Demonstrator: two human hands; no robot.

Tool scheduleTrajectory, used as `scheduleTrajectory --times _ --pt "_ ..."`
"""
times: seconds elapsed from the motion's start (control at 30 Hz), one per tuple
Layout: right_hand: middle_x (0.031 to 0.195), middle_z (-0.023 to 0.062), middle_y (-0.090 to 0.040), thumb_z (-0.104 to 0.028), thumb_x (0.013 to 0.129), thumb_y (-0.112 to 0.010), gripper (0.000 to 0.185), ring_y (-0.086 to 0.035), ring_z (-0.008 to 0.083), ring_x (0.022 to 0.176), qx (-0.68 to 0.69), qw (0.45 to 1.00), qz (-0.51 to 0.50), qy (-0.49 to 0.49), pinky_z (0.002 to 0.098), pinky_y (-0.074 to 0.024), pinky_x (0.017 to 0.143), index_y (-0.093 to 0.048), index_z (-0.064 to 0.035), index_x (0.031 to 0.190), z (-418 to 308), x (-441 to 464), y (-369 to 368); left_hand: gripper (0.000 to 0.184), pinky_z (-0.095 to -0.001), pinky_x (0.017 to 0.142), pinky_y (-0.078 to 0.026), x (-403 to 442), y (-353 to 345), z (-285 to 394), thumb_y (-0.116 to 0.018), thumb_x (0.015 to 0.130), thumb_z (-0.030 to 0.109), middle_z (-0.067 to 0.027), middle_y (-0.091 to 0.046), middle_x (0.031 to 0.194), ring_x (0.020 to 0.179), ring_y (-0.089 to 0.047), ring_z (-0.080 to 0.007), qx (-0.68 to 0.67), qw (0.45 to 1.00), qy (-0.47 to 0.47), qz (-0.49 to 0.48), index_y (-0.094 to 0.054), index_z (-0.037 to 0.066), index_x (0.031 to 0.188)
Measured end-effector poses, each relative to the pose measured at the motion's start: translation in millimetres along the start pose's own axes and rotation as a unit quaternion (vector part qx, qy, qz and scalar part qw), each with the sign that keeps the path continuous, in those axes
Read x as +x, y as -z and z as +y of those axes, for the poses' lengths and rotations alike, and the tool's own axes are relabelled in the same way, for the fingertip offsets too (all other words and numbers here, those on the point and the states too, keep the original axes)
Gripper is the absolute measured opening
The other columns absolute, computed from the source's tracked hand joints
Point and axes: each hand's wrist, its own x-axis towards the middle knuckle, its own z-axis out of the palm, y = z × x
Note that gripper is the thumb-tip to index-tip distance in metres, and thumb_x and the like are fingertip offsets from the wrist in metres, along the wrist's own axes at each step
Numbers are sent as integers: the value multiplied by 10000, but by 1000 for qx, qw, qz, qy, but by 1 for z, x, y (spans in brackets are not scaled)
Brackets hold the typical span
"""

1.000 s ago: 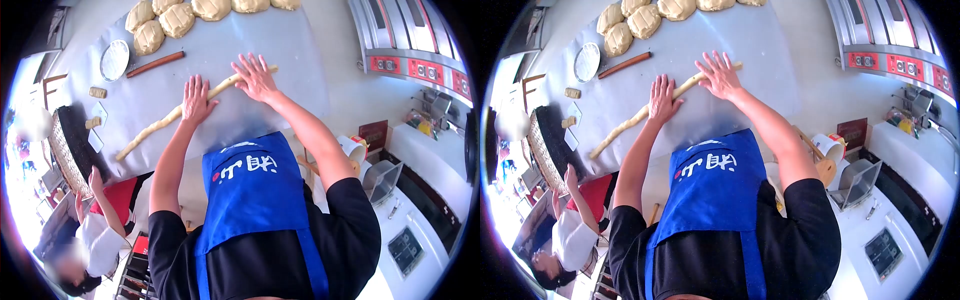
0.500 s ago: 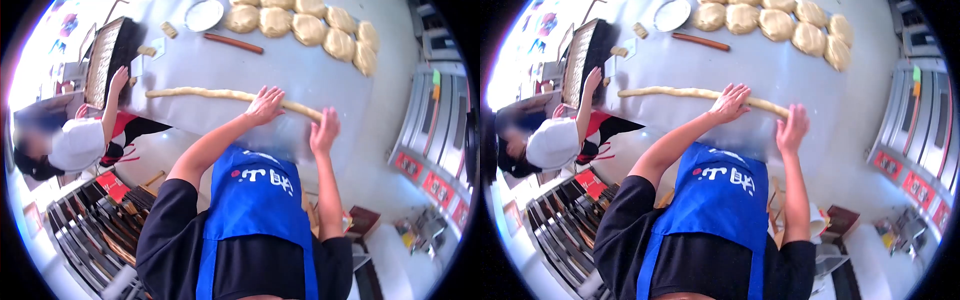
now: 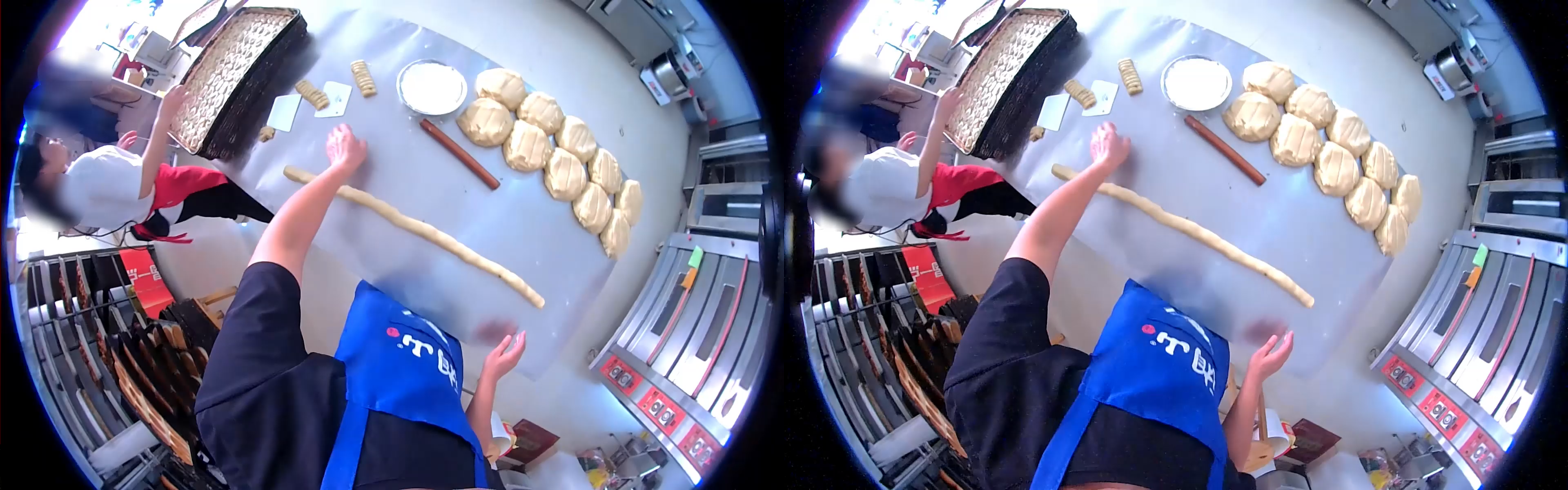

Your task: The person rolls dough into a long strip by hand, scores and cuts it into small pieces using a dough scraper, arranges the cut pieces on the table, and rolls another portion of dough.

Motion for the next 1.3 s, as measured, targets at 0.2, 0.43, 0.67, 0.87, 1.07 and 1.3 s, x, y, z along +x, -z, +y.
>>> scheduleTrajectory --times 0.2,0.43,0.67,0.87,1.07,1.3 --pt "1362 233 -629 -138 1080 -595 439 -672 343 1189 11 1000 8 -14 441 -574 971 -527 21 1484 -54 -6 10 981 -479 1128 -410 98 2 -26 -764 793 563 -270 -568 1376 1319 -537 -403 79 984 157 -9 -414 -93 1433" --pt "1303 222 -663 -126 1084 -593 421 -681 308 1134 25 991 32 -127 420 -577 921 -538 4 1480 -54 -10 10 698 -593 962 -510 130 11 -27 -601 925 315 -273 -704 1288 1174 -717 -416 181 975 81 -101 -387 -87 1454" --pt "1425 210 -606 -127 1092 -589 418 -686 258 1122 63 991 38 -111 367 -557 975 -540 18 1480 -60 -7 -13 719 -619 995 -491 127 36 -28 -616 920 308 -245 -740 1237 1119 -747 -394 89 982 71 -152 -361 -90 1462" --pt "1298 195 -672 -93 1067 -578 387 -707 268 1022 39 994 1 -101 361 -563 863 -588 18 1438 -67 -8 -14 757 -561 1153 -363 126 46 -1 -653 850 312 -344 -425 1564 1454 -409 -466 142 982 -29 -119 -441 -52 1478" --pt "1220 183 -706 -102 1071 -577 336 -731 248 958 44 993 16 -107 355 -572 807 -642 16 1378 -68 -8 0 906 -533 1127 -394 149 4 -4 -668 863 343 -326 -516 1494 1375 -472 -444 198 976 6 -87 -321 -104 1570" --pt "1169 183 -721 -107 1070 -581 316 -745 250 919 28 989 17 -143 355 -607 791 -658 28 1345 -63 -17 9 795 -514 1166 -342 164 -5 -10 -655 876 292 -281 -636 1379 1390 -446 -444 267 958 -36 -96 -422 -109 1523"
